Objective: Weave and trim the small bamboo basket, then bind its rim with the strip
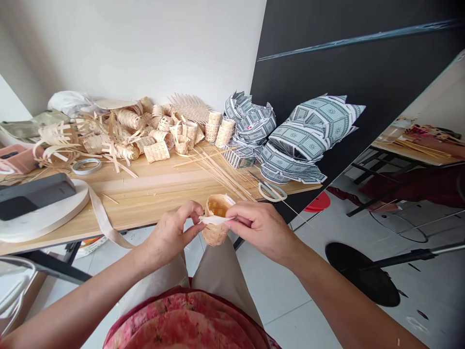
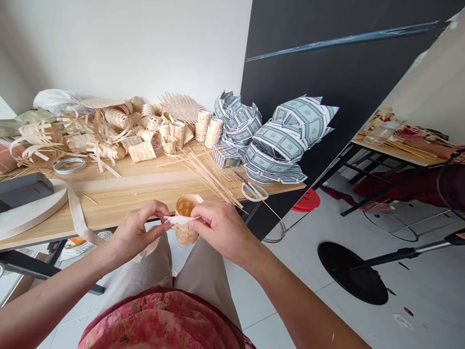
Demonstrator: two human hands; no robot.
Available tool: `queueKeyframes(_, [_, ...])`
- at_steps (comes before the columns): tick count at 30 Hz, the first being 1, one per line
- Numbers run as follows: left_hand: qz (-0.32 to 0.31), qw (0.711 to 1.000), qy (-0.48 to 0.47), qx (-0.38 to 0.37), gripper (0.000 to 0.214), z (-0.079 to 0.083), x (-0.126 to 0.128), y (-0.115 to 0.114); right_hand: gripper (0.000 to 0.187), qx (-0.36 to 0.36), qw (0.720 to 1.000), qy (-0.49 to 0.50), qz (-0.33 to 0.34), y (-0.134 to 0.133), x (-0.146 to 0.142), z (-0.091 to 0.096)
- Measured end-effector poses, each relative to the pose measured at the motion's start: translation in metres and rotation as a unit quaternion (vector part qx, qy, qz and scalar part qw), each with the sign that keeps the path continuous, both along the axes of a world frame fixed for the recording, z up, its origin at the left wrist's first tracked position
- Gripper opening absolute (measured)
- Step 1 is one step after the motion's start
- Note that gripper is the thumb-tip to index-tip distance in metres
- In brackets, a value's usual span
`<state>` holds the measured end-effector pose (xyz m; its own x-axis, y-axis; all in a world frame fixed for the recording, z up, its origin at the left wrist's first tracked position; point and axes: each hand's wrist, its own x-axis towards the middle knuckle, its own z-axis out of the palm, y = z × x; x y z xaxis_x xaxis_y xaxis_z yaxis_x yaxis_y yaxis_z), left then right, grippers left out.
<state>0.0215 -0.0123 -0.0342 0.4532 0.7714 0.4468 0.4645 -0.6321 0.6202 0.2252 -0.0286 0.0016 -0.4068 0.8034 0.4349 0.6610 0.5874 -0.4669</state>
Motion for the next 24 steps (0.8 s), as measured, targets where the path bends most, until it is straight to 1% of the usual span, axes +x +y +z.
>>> queueKeyframes(2, [-0.002,1.000,-0.012,-0.017,0.010,0.000,0.000,0.000,0.016,0.044,0.999,-0.006,0.011,0.000,0.000,-0.002])
queueKeyframes(4, [0.011,1.000,-0.015,-0.017,0.011,0.003,-0.002,-0.002,0.016,0.088,0.996,-0.012,0.016,0.000,0.000,-0.005])
queueKeyframes(7, [0.021,0.999,0.003,0.029,0.015,0.008,-0.005,-0.007,0.019,0.136,0.990,-0.019,0.010,0.002,0.001,-0.012])
queueKeyframes(10, [0.003,0.996,0.030,0.088,0.014,0.013,-0.007,-0.012,0.019,0.172,0.985,-0.017,0.001,0.007,0.003,-0.019])
queueKeyframes(13, [0.008,0.994,0.041,0.105,0.016,0.015,-0.009,-0.012,0.017,0.186,0.982,-0.014,-0.006,0.011,0.004,-0.023])
queueKeyframes(15, [0.021,0.996,0.038,0.073,0.017,0.015,-0.011,-0.009,0.018,0.186,0.982,-0.021,-0.006,0.013,0.004,-0.025])
queueKeyframes(17, [0.024,0.999,0.020,0.006,0.016,0.017,-0.013,-0.006,0.018,0.183,0.983,-0.029,-0.005,0.014,0.002,-0.025])
queueKeyframes(20, [-0.013,0.993,-0.050,-0.103,0.012,0.024,-0.017,-0.001,0.018,0.168,0.986,-0.026,0.003,0.015,-0.001,-0.023])
queueKeyframes(22, [-0.044,0.981,-0.113,-0.153,0.011,0.030,-0.020,0.003,0.016,0.135,0.991,-0.010,0.012,0.016,-0.004,-0.021])
queueKeyframes(24, [-0.062,0.967,-0.155,-0.190,0.012,0.036,-0.022,0.007,0.015,0.089,0.996,0.009,0.017,0.017,-0.007,-0.018])
